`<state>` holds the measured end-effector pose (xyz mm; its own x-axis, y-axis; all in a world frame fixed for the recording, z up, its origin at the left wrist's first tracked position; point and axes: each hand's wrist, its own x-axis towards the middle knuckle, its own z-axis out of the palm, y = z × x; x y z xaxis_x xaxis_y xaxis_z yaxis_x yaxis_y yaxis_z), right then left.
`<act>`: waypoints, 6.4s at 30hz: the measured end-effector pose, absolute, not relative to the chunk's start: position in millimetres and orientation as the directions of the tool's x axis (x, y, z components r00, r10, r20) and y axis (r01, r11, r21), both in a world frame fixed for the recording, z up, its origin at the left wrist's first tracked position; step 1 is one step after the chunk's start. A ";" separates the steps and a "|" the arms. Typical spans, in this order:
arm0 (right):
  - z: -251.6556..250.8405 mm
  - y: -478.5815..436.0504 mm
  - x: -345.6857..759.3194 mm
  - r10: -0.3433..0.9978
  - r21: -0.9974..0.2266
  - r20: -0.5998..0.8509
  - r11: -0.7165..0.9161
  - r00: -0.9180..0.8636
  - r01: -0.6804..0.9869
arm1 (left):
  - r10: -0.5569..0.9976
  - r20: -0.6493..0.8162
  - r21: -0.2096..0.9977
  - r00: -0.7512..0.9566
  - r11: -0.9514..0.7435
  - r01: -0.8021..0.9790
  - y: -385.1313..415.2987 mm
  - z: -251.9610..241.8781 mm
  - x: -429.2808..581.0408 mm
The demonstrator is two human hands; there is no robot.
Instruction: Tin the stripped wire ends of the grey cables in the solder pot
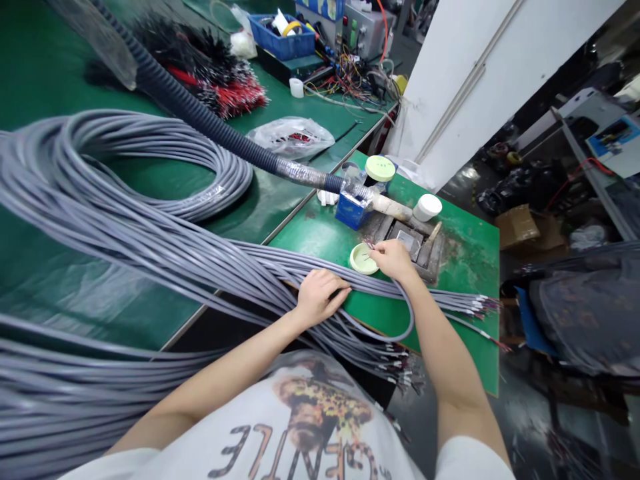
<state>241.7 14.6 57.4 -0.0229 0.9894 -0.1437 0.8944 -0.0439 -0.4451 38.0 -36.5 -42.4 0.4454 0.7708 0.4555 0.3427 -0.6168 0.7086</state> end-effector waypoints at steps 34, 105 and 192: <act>14.2 50.9 378.4 0.909 -0.323 -0.029 -0.401 0.415 0.857 | 0.672 0.580 0.502 0.460 -0.740 0.448 -38.8 -45.3 38.2; 73.2 -123.7 219.0 0.962 -0.972 -0.048 -0.106 0.267 0.209 | 0.742 0.016 0.657 0.671 0.498 -0.566 -75.5 20.1 106.6; 35.0 4.1 252.2 0.898 -0.648 0.422 0.201 0.126 0.735 | 0.835 0.518 0.802 0.184 -0.549 0.234 -22.3 -29.1 22.0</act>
